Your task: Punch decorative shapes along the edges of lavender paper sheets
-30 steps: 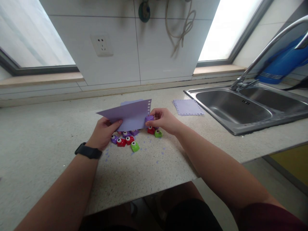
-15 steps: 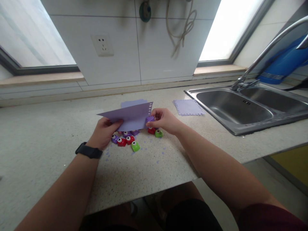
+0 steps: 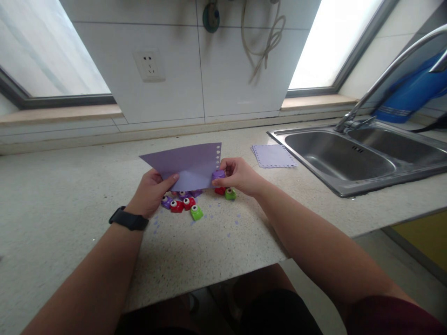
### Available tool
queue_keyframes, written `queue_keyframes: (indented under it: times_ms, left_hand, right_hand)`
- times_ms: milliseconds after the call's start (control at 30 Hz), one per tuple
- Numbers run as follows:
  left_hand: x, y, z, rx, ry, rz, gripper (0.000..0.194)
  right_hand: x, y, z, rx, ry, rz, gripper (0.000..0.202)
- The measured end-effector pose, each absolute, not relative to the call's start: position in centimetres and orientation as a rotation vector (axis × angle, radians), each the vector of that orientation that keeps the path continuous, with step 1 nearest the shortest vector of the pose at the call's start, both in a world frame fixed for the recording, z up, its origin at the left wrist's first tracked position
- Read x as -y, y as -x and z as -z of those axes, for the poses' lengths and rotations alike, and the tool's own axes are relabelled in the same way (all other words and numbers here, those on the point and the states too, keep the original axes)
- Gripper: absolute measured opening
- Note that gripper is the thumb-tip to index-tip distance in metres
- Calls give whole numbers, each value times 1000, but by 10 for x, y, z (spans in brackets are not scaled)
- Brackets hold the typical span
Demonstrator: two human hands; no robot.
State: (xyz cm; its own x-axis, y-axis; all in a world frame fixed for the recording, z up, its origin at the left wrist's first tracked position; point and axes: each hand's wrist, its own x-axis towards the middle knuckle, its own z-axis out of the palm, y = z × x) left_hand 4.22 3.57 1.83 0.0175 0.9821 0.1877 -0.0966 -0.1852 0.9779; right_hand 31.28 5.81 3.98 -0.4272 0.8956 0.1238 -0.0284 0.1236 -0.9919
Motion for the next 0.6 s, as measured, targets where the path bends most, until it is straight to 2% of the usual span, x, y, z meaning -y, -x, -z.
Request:
queue_keyframes:
  times_ms: [167,400,600]
  left_hand:
    - [-35,-44,-20,-1037,-1270,-1369,47]
    - [-36,-42,-19,-1109,-1328,-1390,38]
    - [-37,-42,-19,-1107,-1307,-1395,40]
  right_hand:
    - [-55,-311,-43,1572,895,-1406,40]
    - [-55,-311,-44,1570,915,-1410,40]
    - [-55,-312,-45,1585,912,-1416,39]
